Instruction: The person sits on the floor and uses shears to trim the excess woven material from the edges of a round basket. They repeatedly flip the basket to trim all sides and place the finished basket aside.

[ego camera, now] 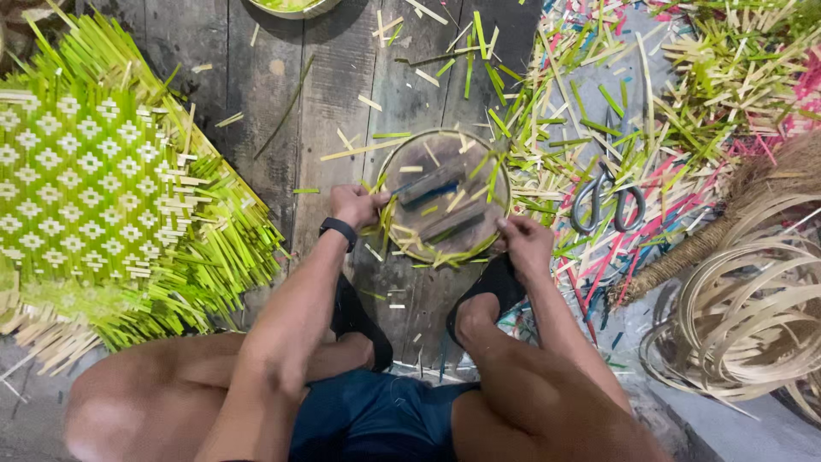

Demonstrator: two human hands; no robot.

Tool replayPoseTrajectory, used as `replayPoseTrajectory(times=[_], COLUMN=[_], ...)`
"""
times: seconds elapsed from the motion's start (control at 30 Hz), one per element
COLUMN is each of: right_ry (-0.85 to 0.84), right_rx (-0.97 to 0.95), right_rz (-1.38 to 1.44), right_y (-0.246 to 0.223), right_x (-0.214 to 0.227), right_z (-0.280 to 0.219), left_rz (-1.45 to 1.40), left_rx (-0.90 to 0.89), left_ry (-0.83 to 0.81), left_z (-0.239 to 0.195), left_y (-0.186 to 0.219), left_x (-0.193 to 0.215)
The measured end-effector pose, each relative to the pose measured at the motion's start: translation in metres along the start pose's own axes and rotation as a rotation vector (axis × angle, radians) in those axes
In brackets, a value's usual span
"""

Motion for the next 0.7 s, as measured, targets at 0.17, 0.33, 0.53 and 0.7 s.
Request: replayPoseTrajectory(times=[0.17, 0.33, 0.53, 0.7], right_ry=[-0.127, -0.101, -0.017, -0.043], right_rx=[-0.019, -0.074, -0.04, 0.313], right_rz=[0.173, 0.21, 0.16, -0.254], right_y=[-0.005, 0.013, 0.012, -0.052], right_x=[0.001, -0.007, -0.016, -0.022], right_z=[0.017, 0.025, 0.024, 0.0], left_rz=[-0.33, -0.769, -0.698, -0.676], left_rx=[0.038, 0.14, 0.17, 0.175], left_ry=[-0.075, -0.233, -0.146, -0.278], left_z=[-0.05, -0.087, -0.075, -0.086], left_y=[-0.008, -0.034, -0.037, -0.023], left_x=[-0.042, -0.089, -0.097, -0.079])
Point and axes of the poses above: each hand's wrist, its own z-axis towards the middle knuckle, its own x-axis out of the back of the hand, y = z × x, the point moved 2 cm from there along z, towards the middle knuckle, and after that the axes turned 3 degrees about x, right-handed, at the moved point
